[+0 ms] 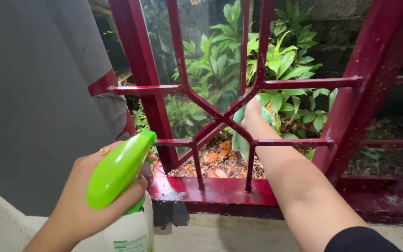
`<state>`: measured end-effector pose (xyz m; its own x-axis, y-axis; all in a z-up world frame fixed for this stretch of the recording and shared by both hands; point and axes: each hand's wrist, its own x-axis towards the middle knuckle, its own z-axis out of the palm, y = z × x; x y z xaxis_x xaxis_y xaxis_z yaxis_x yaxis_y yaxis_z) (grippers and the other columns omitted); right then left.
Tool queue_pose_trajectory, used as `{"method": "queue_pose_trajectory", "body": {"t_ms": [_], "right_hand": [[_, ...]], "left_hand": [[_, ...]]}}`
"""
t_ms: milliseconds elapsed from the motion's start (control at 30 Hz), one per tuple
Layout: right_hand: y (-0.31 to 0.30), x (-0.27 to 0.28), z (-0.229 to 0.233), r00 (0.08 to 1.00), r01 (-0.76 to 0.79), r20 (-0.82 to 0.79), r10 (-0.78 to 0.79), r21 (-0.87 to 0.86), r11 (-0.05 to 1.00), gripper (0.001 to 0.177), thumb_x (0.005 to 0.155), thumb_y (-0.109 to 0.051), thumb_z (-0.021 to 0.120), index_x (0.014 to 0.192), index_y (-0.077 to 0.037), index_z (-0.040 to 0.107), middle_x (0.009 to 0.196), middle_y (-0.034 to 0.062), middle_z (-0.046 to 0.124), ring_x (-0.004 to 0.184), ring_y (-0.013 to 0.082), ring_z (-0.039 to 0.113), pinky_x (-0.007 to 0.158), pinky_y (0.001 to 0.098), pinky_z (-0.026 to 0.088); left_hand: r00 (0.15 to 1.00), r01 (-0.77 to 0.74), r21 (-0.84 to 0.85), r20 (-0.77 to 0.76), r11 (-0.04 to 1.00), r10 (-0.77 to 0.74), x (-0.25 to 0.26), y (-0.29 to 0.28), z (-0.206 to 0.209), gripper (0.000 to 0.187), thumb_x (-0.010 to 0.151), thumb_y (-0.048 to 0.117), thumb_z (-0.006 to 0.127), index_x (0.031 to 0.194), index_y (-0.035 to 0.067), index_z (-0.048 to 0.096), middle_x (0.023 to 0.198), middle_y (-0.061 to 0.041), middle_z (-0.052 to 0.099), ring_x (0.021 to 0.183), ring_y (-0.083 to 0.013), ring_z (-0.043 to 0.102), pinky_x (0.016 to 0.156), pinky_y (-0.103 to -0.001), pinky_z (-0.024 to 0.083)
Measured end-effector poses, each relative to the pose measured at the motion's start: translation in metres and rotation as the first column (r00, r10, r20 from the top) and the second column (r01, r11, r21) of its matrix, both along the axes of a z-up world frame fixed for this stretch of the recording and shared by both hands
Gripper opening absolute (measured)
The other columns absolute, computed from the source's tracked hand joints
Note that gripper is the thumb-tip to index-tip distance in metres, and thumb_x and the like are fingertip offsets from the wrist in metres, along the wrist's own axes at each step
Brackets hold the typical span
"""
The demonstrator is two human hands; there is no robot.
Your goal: Clean the window glass and frame using a spray cleaner and a cloth.
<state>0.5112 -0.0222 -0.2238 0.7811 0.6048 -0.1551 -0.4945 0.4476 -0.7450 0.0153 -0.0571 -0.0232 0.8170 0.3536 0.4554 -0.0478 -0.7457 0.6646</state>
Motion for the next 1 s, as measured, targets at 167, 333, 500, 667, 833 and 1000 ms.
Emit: {"method": "queue_pose_trajectory", "body": {"t_ms": [167,333,500,667,833,1000], "right_hand": [[0.046,0.027,-0.071,0.982,0.063,0.185,-0.041,-0.114,0.991,0.031,0.101,-0.033,0.046,0.099,-0.008,0.064,0.086,0.0079,0.065,0.078,0.0241,0.065,0.071,0.0455,0.058],[0.045,0.049,-0.054,0.722,0.420,0.686,-0.087,-0.335,0.843,0.029,0.094,-0.031,0.068,0.091,-0.002,0.071,0.083,0.0097,0.071,0.077,0.0217,0.067,0.070,0.0385,0.052],[0.048,0.049,0.018,0.827,0.267,0.440,-0.350,0.242,0.933,0.026,0.103,-0.038,0.057,0.101,-0.013,0.062,0.082,-0.0047,0.058,0.075,0.0100,0.057,0.068,0.0320,0.049],[0.056,0.043,-0.005,0.845,0.252,0.411,-0.341,0.256,0.933,0.034,0.108,-0.040,0.059,0.100,-0.007,0.054,0.079,0.0023,0.051,0.069,0.0175,0.052,0.060,0.0376,0.042],[0.040,0.043,-0.069,0.539,0.618,0.700,-0.469,0.050,0.785,0.029,0.092,-0.019,0.065,0.117,-0.007,0.058,0.102,0.0075,0.061,0.095,0.0239,0.060,0.087,0.0408,0.049],[0.040,0.031,0.020,0.343,0.516,0.718,-0.605,0.394,0.761,0.023,0.094,-0.015,0.058,0.108,-0.001,0.068,0.093,0.0069,0.066,0.084,0.0175,0.061,0.077,0.0385,0.052]], "left_hand": [[1.000,-0.016,-0.058,0.010,0.998,0.016,0.003,-0.016,0.003,0.040,0.071,0.007,0.075,0.111,0.004,0.072,0.088,-0.002,0.073,0.078,-0.0119,0.071,0.074,-0.028,0.058],[0.999,-0.029,-0.128,-0.024,0.991,0.026,-0.020,-0.008,-0.007,0.043,0.080,0.006,0.079,0.122,0.006,0.069,0.091,-0.005,0.066,0.078,-0.0116,0.066,0.071,-0.029,0.059],[0.944,-0.214,-0.095,-0.275,0.972,0.181,-0.016,0.009,-0.011,0.055,0.071,0.007,0.079,0.125,0.011,0.070,0.089,-0.004,0.068,0.081,-0.0125,0.068,0.078,-0.029,0.058],[0.994,-0.049,-0.078,-0.098,0.996,0.041,0.003,0.012,-0.004,0.050,0.076,0.009,0.078,0.126,0.005,0.072,0.095,-0.004,0.073,0.082,-0.0097,0.068,0.077,-0.028,0.057],[0.993,-0.059,-0.062,-0.103,0.996,0.053,0.027,0.007,-0.008,0.046,0.078,0.007,0.078,0.124,0.006,0.069,0.089,-0.006,0.065,0.076,-0.0127,0.063,0.071,-0.031,0.057],[0.997,0.000,-0.052,-0.075,0.999,-0.004,0.039,0.007,-0.015,0.051,0.079,0.010,0.079,0.129,0.004,0.071,0.092,-0.004,0.071,0.081,-0.0120,0.067,0.074,-0.029,0.058]]}}
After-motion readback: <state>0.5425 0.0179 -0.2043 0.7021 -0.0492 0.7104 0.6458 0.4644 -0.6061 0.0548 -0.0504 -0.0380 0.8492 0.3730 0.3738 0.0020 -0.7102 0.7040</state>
